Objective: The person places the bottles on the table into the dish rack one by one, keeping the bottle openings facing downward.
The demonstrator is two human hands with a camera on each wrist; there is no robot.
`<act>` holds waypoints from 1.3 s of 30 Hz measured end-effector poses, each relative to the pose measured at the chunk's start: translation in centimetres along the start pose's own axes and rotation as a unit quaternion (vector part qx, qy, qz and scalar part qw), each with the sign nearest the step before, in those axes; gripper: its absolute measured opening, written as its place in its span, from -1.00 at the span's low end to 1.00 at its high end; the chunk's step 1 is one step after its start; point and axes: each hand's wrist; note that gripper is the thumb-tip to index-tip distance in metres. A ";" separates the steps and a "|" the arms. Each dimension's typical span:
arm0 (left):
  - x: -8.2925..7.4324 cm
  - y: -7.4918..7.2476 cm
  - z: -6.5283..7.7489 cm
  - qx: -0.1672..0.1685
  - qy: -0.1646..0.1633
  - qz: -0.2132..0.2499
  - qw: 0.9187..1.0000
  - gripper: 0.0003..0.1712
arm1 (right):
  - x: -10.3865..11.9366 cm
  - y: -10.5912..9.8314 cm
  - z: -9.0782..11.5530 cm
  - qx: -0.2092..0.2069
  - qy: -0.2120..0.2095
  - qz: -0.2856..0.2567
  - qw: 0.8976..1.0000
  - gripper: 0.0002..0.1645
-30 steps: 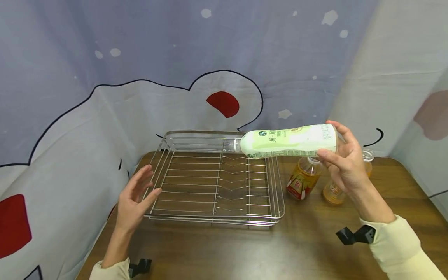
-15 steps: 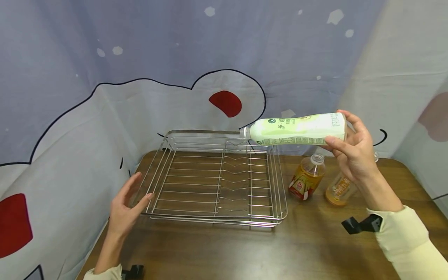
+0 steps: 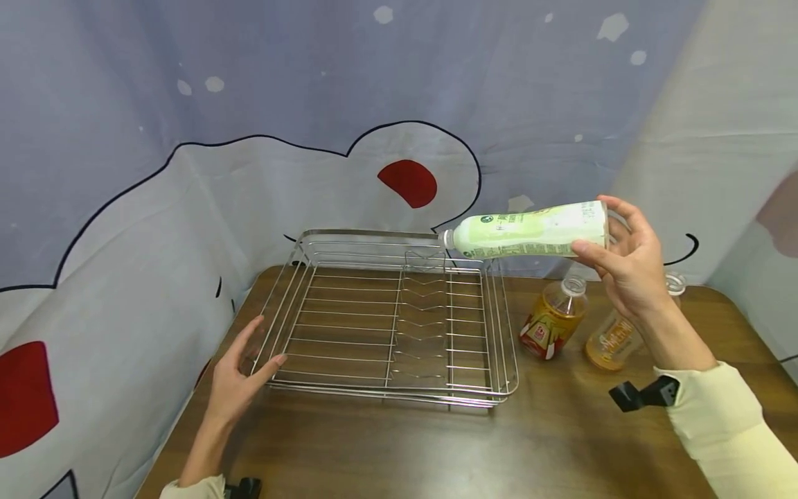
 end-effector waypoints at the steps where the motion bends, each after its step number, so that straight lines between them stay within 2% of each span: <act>1: 0.1 0.1 0.0 0.005 -0.004 0.006 1.000 -0.13 | 0.0 -0.1 0.0 0.000 0.001 0.003 1.000 -0.24; 8: 0.9 0.2 -0.2 0.032 0.009 0.083 0.996 -0.10 | -0.3 -0.4 -0.2 0.000 0.002 0.037 0.999 -0.24; 11: 1.1 0.1 -0.3 0.043 0.004 0.109 0.993 -0.09 | -0.5 -0.5 -0.3 0.001 0.005 0.047 0.999 -0.23; 16: 1.3 0.1 -0.4 0.057 0.004 0.134 0.989 -0.08 | -0.8 -0.7 -0.4 -0.006 0.019 0.093 0.996 -0.23; 23: 1.3 -0.1 -0.4 0.062 0.006 0.147 0.987 -0.08 | -1.1 -0.5 -0.7 -0.016 0.042 0.185 0.982 -0.22; 32: 1.3 -0.1 -0.4 0.064 0.007 0.155 0.986 -0.08 | -2.2 0.0 -1.2 0.010 0.056 0.304 0.951 -0.21; 35: 1.3 -0.1 -0.4 0.064 0.005 0.155 0.986 -0.07 | -2.6 0.2 -1.3 0.022 0.065 0.352 0.934 -0.18; 39: 1.3 -0.1 -0.4 0.064 0.000 0.150 0.987 -0.08 | -3.3 0.5 -1.5 0.033 0.067 0.417 0.906 -0.15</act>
Point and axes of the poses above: each hand's wrist, its own z-axis away from the middle knuckle, its own y-axis out of the palm, x = y × z
